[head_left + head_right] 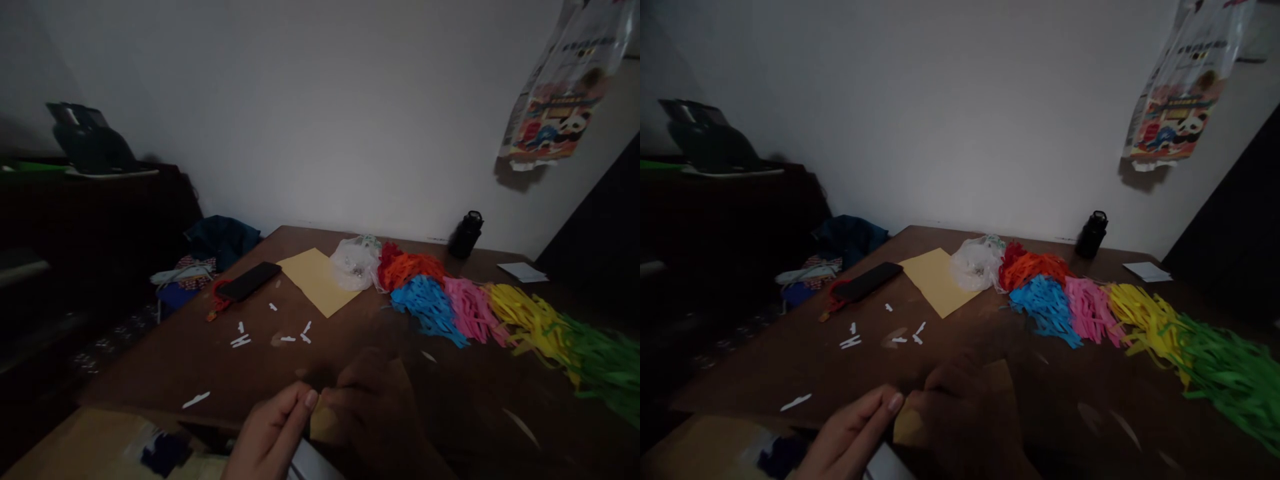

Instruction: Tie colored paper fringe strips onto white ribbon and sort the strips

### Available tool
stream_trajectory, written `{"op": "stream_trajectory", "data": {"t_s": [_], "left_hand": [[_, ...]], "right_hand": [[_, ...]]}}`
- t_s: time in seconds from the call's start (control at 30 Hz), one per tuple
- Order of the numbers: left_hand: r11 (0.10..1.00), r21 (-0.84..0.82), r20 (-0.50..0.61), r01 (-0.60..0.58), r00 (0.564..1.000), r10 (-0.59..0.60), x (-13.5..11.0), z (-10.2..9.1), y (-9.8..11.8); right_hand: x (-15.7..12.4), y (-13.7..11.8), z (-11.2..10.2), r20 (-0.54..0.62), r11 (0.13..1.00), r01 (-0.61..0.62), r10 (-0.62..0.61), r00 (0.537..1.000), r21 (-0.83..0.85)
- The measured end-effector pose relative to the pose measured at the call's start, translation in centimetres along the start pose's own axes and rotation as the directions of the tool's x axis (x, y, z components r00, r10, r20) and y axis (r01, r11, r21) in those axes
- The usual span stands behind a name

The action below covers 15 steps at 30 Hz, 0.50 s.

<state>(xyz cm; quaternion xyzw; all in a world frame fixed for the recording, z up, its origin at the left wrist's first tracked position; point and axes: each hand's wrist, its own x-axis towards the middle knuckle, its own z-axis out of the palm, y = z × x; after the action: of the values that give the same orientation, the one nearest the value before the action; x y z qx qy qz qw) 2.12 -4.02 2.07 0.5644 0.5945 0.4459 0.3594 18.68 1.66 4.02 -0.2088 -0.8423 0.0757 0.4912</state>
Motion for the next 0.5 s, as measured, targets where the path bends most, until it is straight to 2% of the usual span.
{"op": "stream_trajectory", "data": {"t_s": [0.17, 0.37, 0.43, 0.5], "left_hand": [[0.998, -0.048, -0.062, 0.027, 0.998, -0.03, -0.3, 0.3, 1.1], [0.999, -0.03, -0.019, 0.022, 1.0, -0.023, -0.1, 0.0, 0.7], [0.999, -0.018, -0.014, 0.027, 1.0, -0.027, 0.2, -0.1, 0.1], [0.999, 0.0, -0.04, 0.036, 0.999, -0.036, 0.6, -0.2, -0.5]], "right_hand": [[0.0, -0.2, -0.2, 0.044, 0.999, -0.022, 0.024, 0.999, -0.048], [-0.6, -0.1, 0.1, 0.107, 0.997, -0.031, 0.038, 0.994, -0.064], [-1.1, 0.0, 0.1, 0.106, 0.998, -0.052, 0.056, 0.993, -0.037], [-1.5, 0.2, -0.1, 0.093, 0.991, -0.12, 0.114, 0.989, 0.063]]}}
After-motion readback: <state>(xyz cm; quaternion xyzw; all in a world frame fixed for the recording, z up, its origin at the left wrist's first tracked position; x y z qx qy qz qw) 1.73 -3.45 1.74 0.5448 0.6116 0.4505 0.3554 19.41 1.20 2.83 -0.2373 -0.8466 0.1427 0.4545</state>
